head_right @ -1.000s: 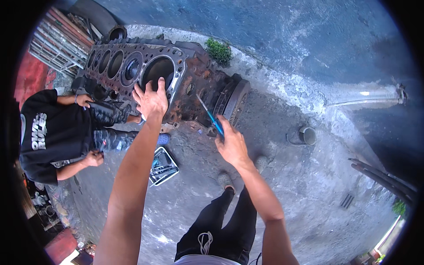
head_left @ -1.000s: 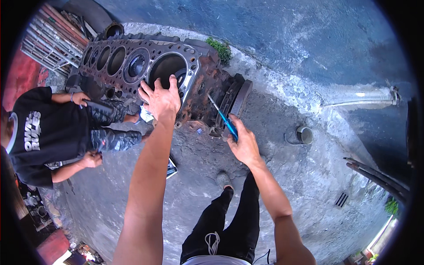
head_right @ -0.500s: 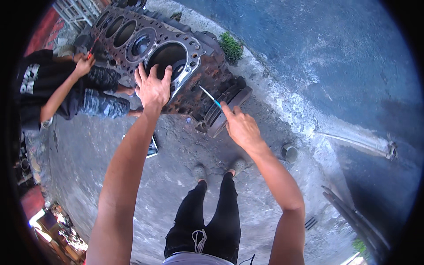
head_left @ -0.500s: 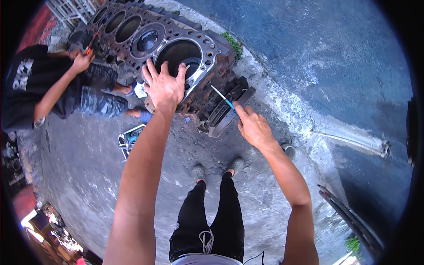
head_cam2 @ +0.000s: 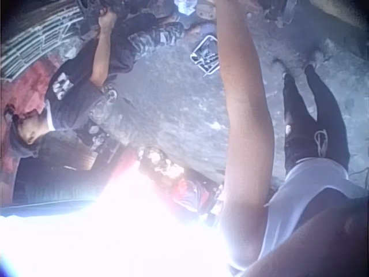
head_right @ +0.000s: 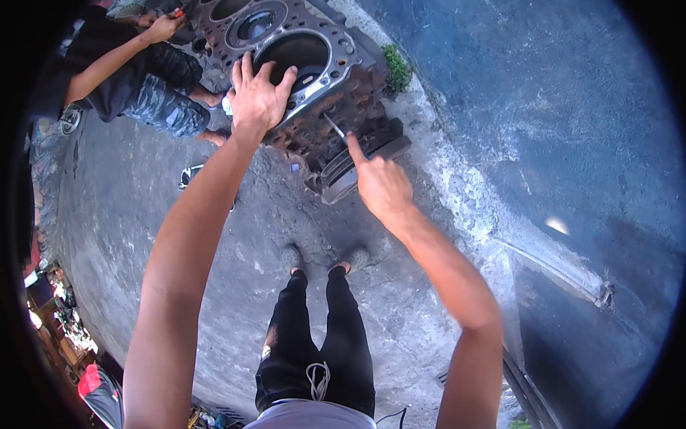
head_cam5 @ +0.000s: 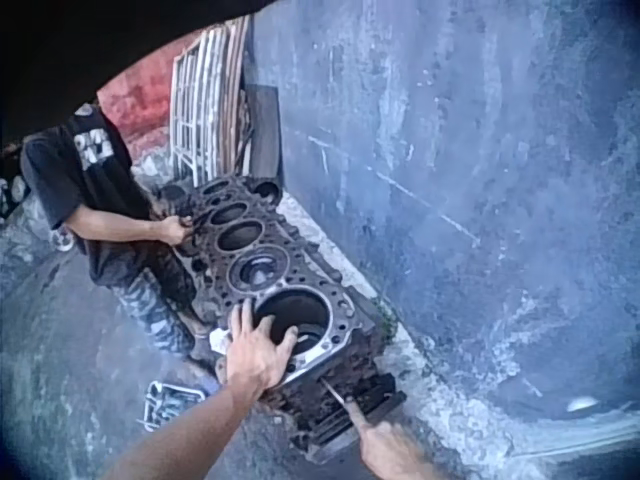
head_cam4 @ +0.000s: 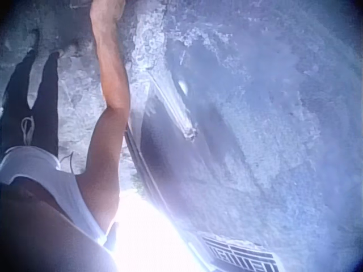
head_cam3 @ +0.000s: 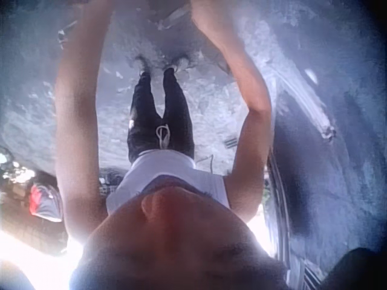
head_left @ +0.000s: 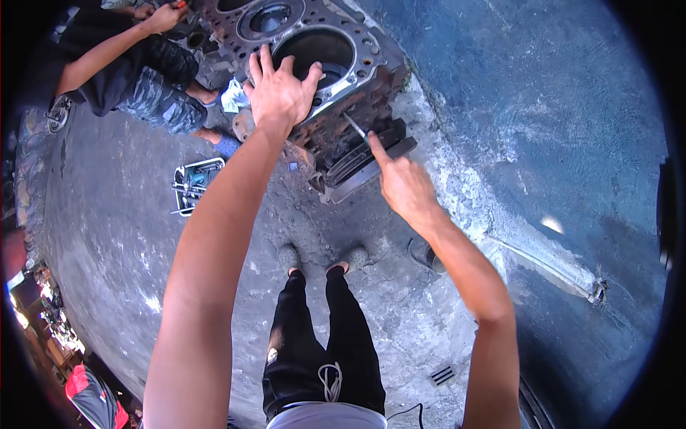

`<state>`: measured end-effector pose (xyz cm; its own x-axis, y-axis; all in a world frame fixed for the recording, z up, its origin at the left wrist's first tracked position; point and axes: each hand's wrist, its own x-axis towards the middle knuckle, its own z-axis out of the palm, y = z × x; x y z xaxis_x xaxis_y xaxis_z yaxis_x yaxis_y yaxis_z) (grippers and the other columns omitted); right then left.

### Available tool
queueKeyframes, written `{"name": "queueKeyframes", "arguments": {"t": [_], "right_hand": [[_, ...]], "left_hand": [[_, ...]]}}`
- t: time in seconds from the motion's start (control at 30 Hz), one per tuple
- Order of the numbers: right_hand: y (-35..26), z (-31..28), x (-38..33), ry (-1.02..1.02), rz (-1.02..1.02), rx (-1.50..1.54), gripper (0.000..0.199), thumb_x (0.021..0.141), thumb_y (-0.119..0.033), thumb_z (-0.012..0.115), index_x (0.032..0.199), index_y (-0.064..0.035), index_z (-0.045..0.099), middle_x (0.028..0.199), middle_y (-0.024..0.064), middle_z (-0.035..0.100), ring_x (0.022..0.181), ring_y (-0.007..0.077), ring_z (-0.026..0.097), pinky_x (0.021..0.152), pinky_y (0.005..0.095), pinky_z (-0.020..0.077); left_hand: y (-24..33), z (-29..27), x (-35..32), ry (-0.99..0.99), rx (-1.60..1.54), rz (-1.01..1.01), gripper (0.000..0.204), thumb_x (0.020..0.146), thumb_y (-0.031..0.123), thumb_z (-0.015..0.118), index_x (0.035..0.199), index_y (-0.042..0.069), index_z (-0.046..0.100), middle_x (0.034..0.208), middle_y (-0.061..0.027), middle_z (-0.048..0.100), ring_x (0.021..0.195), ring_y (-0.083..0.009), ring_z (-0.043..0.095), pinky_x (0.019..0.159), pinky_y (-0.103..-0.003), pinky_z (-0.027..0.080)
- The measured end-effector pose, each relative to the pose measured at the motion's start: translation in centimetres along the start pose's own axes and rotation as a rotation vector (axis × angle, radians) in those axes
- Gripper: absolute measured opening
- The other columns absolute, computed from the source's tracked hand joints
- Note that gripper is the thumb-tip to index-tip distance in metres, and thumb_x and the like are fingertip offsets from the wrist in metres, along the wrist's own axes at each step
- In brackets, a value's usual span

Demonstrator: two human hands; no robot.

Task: Using a screwdriver and working with a partner to remove components from an engine block.

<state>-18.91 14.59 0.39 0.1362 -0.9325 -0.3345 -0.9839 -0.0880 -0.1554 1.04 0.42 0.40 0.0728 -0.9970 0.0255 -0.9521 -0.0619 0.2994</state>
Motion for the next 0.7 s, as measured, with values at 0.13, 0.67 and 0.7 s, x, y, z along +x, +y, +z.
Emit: {"name": "queueKeyframes", "arguments": {"t": [0.13, 0.67, 0.7], "right_hand": [[2.2, 1.8, -0.7, -0.004, -0.038, 0.593, 0.072, 0.084, -0.001, 0.055, 0.151, -0.0193, 0.038, 0.083, 0.0293, 0.068, 0.08, 0.043, 0.07, 0.077, 0.0537, 0.0557], [0.5, 1.5, -0.7, -0.108, 0.066, 0.407, 0.074, 0.088, -0.004, 0.06, 0.154, -0.0221, 0.032, 0.076, 0.0281, 0.067, 0.071, 0.0442, 0.069, 0.075, 0.0507, 0.0579], [1.2, 1.3, -0.6, -0.145, 0.036, 0.505, 0.075, 0.087, -0.004, 0.06, 0.154, -0.0185, 0.03, 0.075, 0.0286, 0.067, 0.071, 0.0445, 0.069, 0.073, 0.0512, 0.058]], "left_hand": [[1.1, 0.5, -0.5, -0.042, -0.003, -0.012, 0.07, 0.09, 0.061, 0.049, 0.138, 0.01, 0.056, 0.161, -0.0176, 0.022, 0.15, -0.0357, 0.014, 0.116, -0.058, 0.024], [0.6, 0.1, -0.2, -0.049, 0.025, -0.041, 0.068, 0.09, 0.06, 0.05, 0.137, 0.012, 0.057, 0.161, -0.0159, 0.022, 0.151, -0.0335, 0.013, 0.117, -0.056, 0.023], [0.6, 0.1, -0.4, -0.056, 0.037, -0.042, 0.069, 0.089, 0.06, 0.05, 0.138, 0.012, 0.057, 0.161, -0.0159, 0.022, 0.151, -0.0336, 0.013, 0.117, -0.056, 0.023]]}}
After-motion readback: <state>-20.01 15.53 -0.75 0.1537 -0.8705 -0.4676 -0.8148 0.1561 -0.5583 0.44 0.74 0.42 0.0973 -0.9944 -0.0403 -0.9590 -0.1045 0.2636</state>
